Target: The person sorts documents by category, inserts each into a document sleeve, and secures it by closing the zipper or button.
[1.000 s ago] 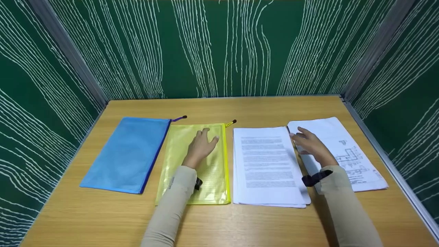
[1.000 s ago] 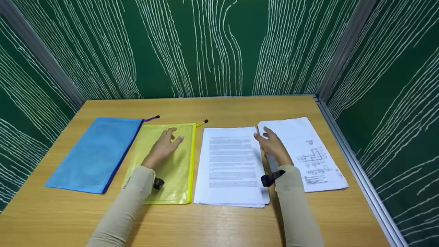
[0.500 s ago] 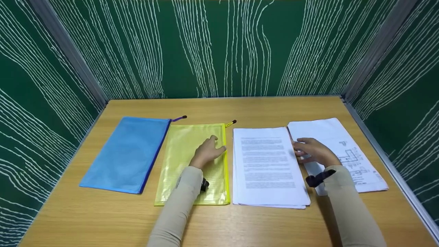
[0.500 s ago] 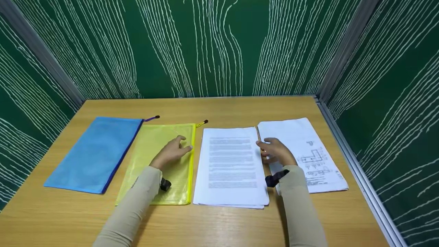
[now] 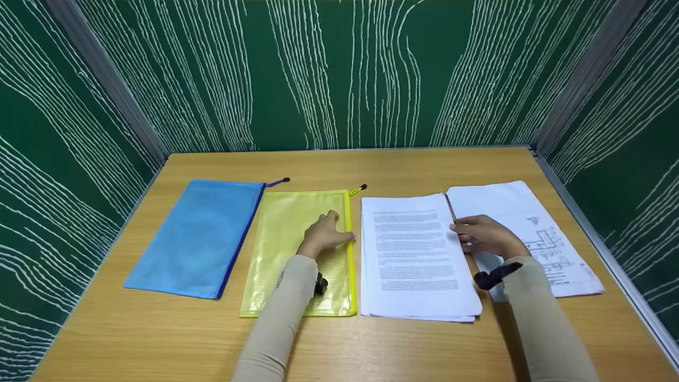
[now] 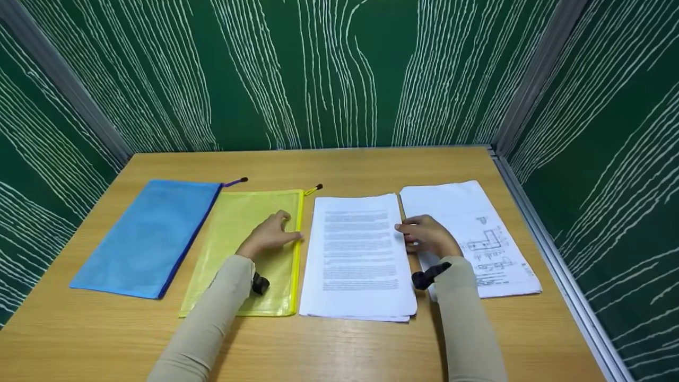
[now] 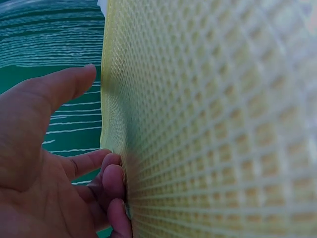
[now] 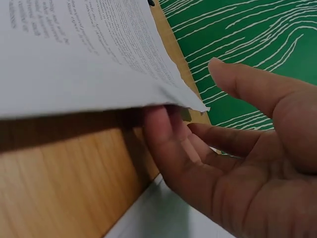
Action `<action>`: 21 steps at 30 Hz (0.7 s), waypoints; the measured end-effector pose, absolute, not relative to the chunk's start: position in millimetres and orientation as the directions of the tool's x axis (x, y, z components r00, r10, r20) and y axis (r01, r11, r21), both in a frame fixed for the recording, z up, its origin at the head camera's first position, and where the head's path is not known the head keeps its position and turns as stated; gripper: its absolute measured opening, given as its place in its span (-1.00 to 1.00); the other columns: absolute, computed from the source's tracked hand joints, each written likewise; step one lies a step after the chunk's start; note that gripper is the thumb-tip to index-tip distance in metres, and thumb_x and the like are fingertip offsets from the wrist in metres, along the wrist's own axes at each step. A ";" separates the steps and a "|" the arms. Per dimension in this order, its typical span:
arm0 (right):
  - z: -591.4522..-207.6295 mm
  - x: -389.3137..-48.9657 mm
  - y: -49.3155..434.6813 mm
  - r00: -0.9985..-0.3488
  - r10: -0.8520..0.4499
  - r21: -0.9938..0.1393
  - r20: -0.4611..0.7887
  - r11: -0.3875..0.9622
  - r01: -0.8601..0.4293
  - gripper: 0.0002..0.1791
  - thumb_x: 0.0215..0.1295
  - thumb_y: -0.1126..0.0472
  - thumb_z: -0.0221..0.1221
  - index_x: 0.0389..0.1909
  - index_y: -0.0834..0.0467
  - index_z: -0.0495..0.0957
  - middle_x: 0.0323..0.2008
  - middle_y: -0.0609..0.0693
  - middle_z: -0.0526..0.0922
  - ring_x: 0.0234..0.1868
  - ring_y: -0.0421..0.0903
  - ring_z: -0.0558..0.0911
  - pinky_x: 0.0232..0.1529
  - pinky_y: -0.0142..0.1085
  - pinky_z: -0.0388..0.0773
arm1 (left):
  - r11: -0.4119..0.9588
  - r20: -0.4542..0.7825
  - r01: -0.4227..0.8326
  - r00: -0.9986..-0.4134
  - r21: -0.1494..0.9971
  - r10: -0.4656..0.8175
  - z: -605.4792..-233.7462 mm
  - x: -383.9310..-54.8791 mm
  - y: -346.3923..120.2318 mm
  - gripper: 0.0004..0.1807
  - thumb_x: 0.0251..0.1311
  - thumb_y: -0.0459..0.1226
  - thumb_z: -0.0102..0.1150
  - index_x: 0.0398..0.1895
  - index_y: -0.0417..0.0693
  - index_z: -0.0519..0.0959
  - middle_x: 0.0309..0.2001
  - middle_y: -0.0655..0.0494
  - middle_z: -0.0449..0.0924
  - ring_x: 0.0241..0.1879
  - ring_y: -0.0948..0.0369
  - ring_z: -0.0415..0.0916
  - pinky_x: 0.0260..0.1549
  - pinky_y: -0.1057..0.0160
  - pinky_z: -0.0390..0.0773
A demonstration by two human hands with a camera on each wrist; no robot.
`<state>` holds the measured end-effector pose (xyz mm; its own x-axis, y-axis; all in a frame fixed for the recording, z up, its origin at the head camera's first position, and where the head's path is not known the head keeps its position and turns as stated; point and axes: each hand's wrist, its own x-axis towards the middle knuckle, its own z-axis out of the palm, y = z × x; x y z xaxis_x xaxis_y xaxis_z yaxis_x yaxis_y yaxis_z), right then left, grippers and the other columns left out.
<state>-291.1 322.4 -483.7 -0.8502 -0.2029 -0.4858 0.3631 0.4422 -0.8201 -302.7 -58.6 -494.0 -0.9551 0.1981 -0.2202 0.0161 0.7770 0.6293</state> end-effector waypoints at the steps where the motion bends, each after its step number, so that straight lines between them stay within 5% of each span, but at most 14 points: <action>1: -484.8 -291.5 322.0 -0.850 -0.198 -0.818 -0.488 0.444 0.366 -0.15 0.40 -0.02 0.09 0.47 0.37 -0.06 -0.15 -0.02 0.52 -0.23 -0.23 0.54 -0.09 -0.31 0.60 | 0.778 -0.220 0.015 -0.956 0.628 0.195 -493.9 -302.8 -58.4 -0.18 0.05 0.14 0.26 0.31 -0.09 0.28 0.30 -0.18 0.32 0.15 -0.11 0.41 0.12 -0.10 0.44; 9: -487.6 -290.4 319.2 -0.856 -0.227 -0.815 -0.464 0.488 0.313 -0.15 0.38 0.03 0.11 0.46 0.38 -0.06 0.20 0.28 0.39 -0.07 -0.16 0.58 0.04 -0.22 0.57 | 0.790 -0.215 0.024 -0.957 0.613 0.196 -493.6 -302.2 -57.2 -0.09 -0.05 0.13 0.35 0.33 -0.07 0.26 0.26 -0.17 0.34 0.07 -0.08 0.44 0.09 -0.08 0.46; 21: -490.4 -286.2 319.2 -0.862 -0.246 -0.841 -0.443 0.447 0.305 -0.08 0.28 0.17 0.23 0.52 0.17 -0.10 0.23 0.31 0.26 -0.14 -0.13 0.60 -0.12 -0.26 0.59 | 0.785 -0.248 0.016 -0.945 0.620 0.214 -494.1 -303.6 -59.7 -0.08 -0.03 0.07 0.35 0.36 -0.11 0.20 0.32 -0.17 0.27 0.15 -0.10 0.40 0.14 -0.09 0.42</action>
<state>-286.2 319.2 -490.4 -0.8618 -0.2462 -0.4434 0.3049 0.4472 -0.8409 -303.6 -59.7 -494.1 -0.9449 0.2144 -0.2475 0.0157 0.7846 0.6198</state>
